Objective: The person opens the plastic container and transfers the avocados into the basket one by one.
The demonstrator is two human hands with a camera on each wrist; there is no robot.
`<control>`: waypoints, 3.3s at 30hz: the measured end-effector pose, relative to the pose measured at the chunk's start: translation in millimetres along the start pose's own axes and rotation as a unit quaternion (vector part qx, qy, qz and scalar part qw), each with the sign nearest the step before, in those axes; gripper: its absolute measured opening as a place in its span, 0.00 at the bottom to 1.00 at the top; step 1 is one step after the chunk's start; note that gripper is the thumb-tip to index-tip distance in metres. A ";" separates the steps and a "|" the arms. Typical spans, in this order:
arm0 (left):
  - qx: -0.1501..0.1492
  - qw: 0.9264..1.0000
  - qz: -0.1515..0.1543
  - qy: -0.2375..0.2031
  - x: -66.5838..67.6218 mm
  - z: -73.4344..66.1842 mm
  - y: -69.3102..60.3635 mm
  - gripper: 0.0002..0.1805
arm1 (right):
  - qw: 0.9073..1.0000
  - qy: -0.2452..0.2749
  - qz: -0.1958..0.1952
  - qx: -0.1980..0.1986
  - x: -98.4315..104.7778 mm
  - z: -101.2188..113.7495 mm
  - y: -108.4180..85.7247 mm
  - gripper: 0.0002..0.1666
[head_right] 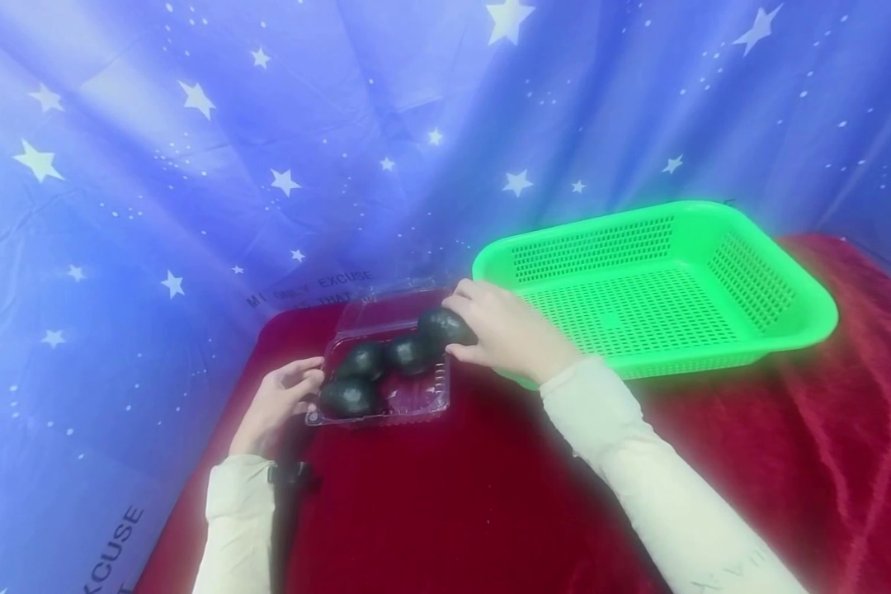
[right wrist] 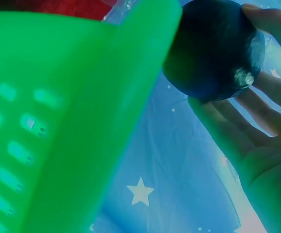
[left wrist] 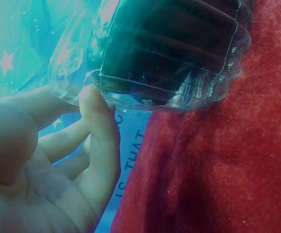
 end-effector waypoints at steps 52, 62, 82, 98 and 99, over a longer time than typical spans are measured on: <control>-0.004 1.000 -0.001 0.003 1.2 -1.0 1.2 0.24 | 0.996 0.014 0.028 -0.089 14.0 -52.4 -32.5 0.30; -0.008 1.000 -0.002 0.004 2.4 -5.3 -0.5 0.24 | 0.992 0.012 0.051 -0.113 10.5 -58.2 -34.1 0.29; -0.010 1.000 0.006 -0.001 -1.9 -3.1 -0.1 0.24 | 0.976 0.053 0.135 -0.162 -1.1 -69.5 -48.4 0.12; -0.010 1.000 0.005 -0.001 0.3 -3.1 -0.5 0.24 | 0.973 0.053 0.156 -0.160 -3.1 -69.9 -47.3 0.10; -0.008 1.000 0.004 0.000 0.4 -2.9 -0.6 0.24 | 0.973 0.051 0.157 -0.160 -2.9 -69.6 -46.8 0.10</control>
Point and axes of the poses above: each hand's wrist, its own y-axis towards the middle knuckle, its own x-axis out of the back of the hand, z = x × y, the point moved 2 cm from there along y, towards the middle knuckle, and after that the axes turned 3 degrees about x, right-handed, at the moved point
